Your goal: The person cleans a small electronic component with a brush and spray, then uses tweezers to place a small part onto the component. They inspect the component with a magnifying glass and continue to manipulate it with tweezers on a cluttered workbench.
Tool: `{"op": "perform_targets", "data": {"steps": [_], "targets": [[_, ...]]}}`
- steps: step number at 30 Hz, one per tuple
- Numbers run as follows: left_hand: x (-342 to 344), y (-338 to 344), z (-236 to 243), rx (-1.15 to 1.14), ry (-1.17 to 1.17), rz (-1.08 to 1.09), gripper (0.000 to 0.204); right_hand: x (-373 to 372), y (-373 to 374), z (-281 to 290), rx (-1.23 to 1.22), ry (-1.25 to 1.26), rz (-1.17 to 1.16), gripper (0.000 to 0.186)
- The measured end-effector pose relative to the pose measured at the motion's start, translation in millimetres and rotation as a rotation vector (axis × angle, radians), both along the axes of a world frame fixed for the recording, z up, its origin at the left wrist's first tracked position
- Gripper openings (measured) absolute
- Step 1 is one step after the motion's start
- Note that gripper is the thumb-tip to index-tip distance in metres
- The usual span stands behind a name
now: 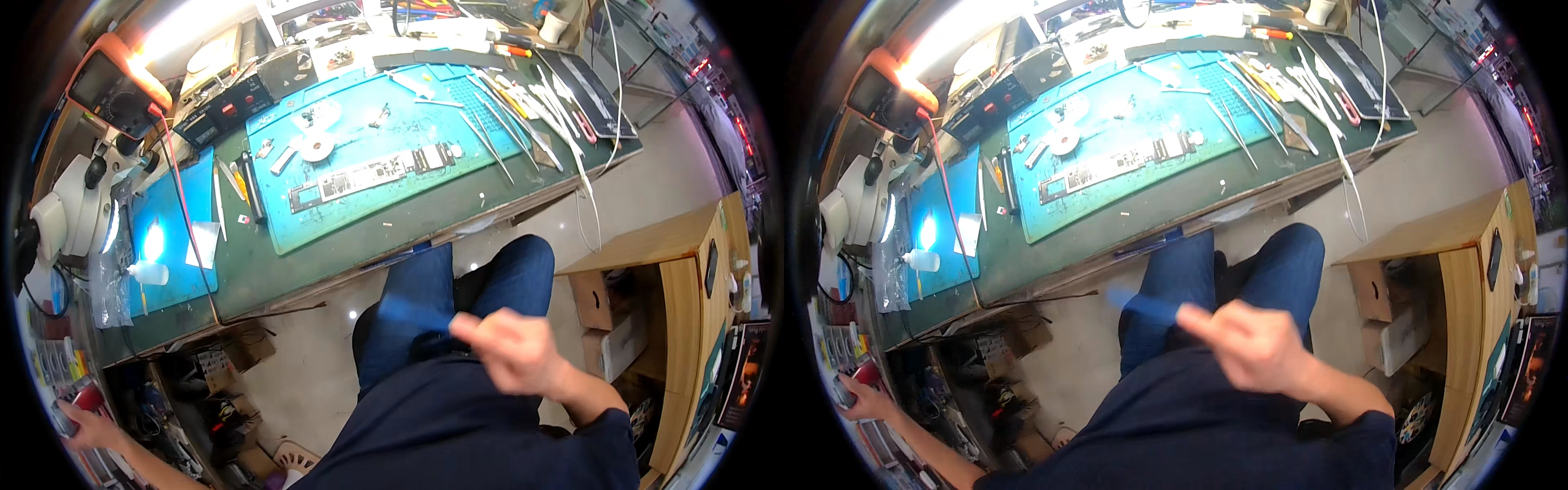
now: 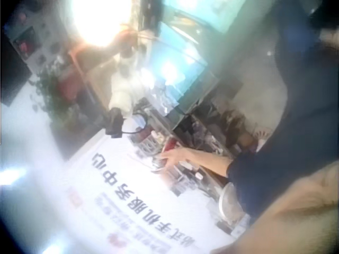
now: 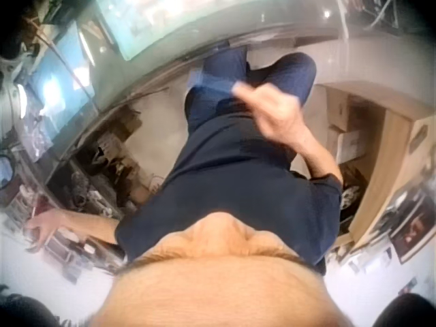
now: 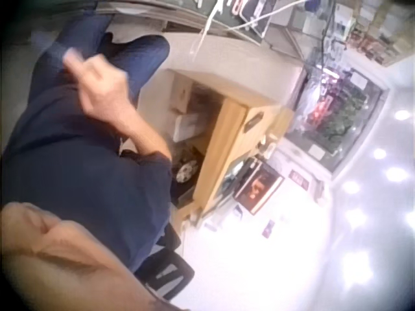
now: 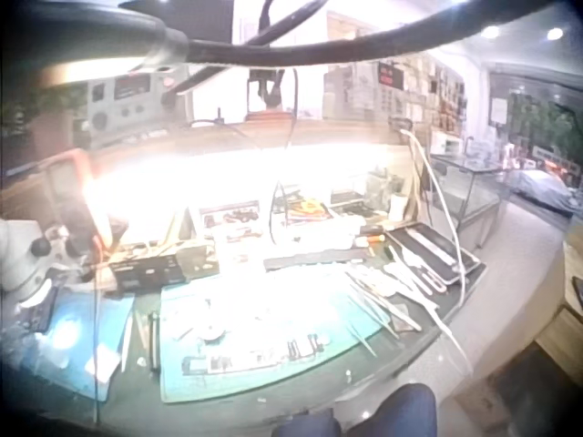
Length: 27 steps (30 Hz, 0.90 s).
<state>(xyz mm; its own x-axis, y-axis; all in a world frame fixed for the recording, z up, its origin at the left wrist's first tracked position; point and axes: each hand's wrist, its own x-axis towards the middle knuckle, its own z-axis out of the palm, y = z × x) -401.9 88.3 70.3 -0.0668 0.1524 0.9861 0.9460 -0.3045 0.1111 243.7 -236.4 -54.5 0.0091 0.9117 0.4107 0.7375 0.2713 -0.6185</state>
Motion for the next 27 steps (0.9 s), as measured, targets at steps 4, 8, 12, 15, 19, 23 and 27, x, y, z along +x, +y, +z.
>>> {"op": "perform_targets", "data": {"steps": [4,8,12,15,19,23,27], "targets": [[120,-35,-10,-0.039,0.071,-0.344,0.035,2,6,-1,-0.103,-0.091,-0.226,0.053],[176,-49,-17,-0.127,0.150,-0.585,0.045,-2,5,-6,0.046,-0.022,-0.379,0.054],[202,-59,-40,-0.185,0.087,-0.743,0.057,-4,5,-11,-0.097,0.042,0.151,0.049],[212,-68,-48,-0.291,0.110,-0.816,0.061,-1,3,-11,0.033,0.020,-0.489,0.050],[230,-74,-58,-0.360,0.206,-0.878,0.067,-3,2,-17,-0.136,0.021,0.209,0.051],[247,-79,-67,-0.425,0.245,-0.997,0.068,0,3,-31,-0.189,0.049,-0.462,0.044],[257,-91,-73,-0.552,0.424,-1.090,0.072,-6,-3,-40,-0.540,1.188,0.122,0.047]]}}
